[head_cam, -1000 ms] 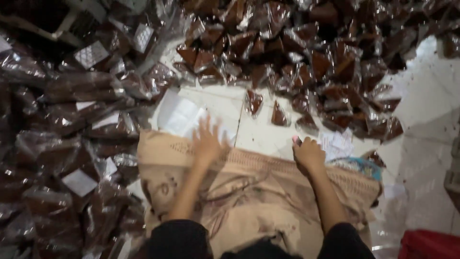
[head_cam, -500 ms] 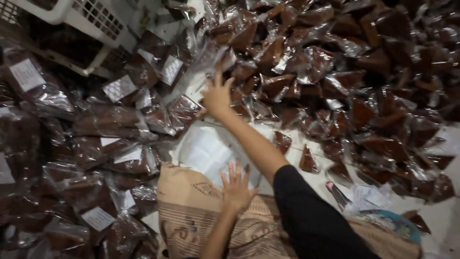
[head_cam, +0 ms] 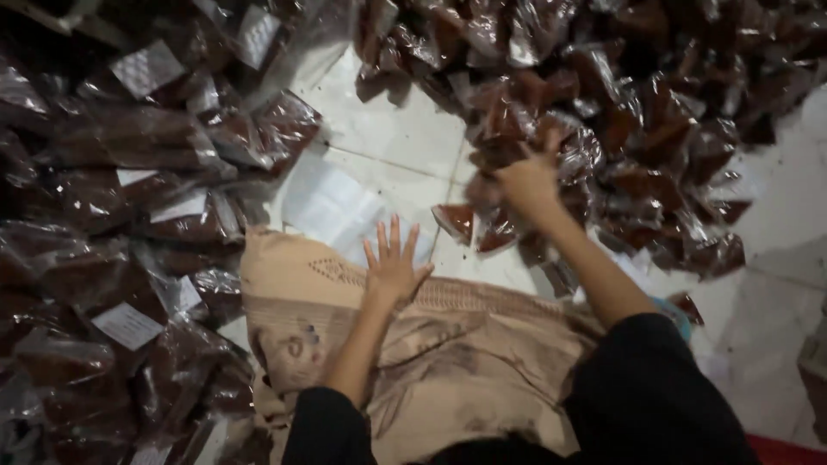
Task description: Rapidly packing small brown items into plastic bags and stapling the bags shut.
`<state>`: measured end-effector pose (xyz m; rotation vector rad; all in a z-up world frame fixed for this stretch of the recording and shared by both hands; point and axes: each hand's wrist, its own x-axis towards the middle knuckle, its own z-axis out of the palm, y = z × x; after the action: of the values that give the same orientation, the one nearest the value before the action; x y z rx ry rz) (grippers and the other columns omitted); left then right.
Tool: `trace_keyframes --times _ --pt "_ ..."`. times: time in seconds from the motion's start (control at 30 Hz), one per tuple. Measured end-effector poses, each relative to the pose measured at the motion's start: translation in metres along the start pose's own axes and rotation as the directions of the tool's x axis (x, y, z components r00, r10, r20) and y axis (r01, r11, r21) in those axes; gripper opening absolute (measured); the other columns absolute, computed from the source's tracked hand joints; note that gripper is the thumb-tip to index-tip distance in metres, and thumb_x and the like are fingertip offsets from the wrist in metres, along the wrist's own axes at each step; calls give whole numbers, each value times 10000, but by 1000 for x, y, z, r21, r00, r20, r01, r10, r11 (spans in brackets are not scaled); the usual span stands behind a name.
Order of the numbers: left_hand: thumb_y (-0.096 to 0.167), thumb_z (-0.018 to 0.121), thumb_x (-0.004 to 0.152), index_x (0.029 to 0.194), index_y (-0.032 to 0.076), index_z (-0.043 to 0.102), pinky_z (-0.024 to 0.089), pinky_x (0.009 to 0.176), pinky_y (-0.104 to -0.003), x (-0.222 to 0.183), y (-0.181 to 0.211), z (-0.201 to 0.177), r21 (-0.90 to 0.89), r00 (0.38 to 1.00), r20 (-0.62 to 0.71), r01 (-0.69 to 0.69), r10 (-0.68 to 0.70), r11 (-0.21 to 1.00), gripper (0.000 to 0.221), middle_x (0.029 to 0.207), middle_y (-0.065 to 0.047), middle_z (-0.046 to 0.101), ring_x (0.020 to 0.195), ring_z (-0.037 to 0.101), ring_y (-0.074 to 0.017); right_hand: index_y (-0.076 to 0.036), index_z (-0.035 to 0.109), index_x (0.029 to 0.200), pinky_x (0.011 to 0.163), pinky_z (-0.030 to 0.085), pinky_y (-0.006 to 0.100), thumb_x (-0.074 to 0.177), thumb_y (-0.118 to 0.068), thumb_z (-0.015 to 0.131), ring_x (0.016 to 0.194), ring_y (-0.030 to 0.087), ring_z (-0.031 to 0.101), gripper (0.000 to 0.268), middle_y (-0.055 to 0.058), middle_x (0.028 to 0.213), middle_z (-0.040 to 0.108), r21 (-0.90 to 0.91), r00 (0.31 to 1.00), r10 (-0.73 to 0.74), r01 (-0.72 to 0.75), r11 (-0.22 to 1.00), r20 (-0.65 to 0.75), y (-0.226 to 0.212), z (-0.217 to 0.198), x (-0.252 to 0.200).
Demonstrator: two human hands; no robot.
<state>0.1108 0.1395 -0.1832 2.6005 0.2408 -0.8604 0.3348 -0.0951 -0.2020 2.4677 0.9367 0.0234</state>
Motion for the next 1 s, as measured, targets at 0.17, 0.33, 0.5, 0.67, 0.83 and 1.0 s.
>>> trace_keyframes --times 0.17,0.33,0.5,0.67,0.83,1.0 --pt "562 619 881 1509 210 317 152 1112 -623 8 -2 7 -82 981 -189 -52 36 995 780 1535 -139 132 1443 120 -369 -423 659 1248 1109 127 738 804 -509 766 1379 239 419 466 -30 1479 510 200 992 -6 31 979 -126 34 -34 -53" --pt "557 825 707 1030 236 550 505 794 -497 22 -20 28 -108 966 -257 10 -38 994 532 1121 -1 456 1108 505 -282 -256 678 1159 811 426 518 936 -429 726 1032 301 518 287 44 1081 506 476 901 388 -260 840 -192 -10 -40 -82" --pt "364 414 1064 979 131 657 563 793 -464 17 -19 15 -355 956 -293 -96 -13 930 347 957 -64 578 953 658 -325 -20 553 1375 870 555 594 862 -495 802 1100 471 639 742 194 1272 463 768 797 391 -578 276 459 -70 -47 -114" --pt "574 370 1036 982 121 617 492 847 -523 13 -19 17 -334 964 -250 1 -90 943 519 974 -104 597 1014 626 -362 -190 639 1340 833 526 538 734 -170 811 1058 449 588 630 148 1205 486 741 892 440 -364 565 103 -62 -34 -142" --pt "511 453 1053 1082 83 617 490 898 -530 -14 1 -7 -448 948 -314 -195 50 872 459 1028 -125 592 1086 588 -388 -117 653 1180 872 495 492 906 -150 656 989 391 625 275 163 1041 606 868 745 645 -424 259 171 -89 -17 -140" --pt "425 737 862 967 177 629 528 834 -525 -24 5 -5 -77 973 -219 -95 76 992 289 1044 -42 560 1085 546 -326 -130 633 1263 827 526 531 783 -224 805 1067 391 563 519 136 1192 564 810 899 435 -288 510 46 -137 -90 -83"
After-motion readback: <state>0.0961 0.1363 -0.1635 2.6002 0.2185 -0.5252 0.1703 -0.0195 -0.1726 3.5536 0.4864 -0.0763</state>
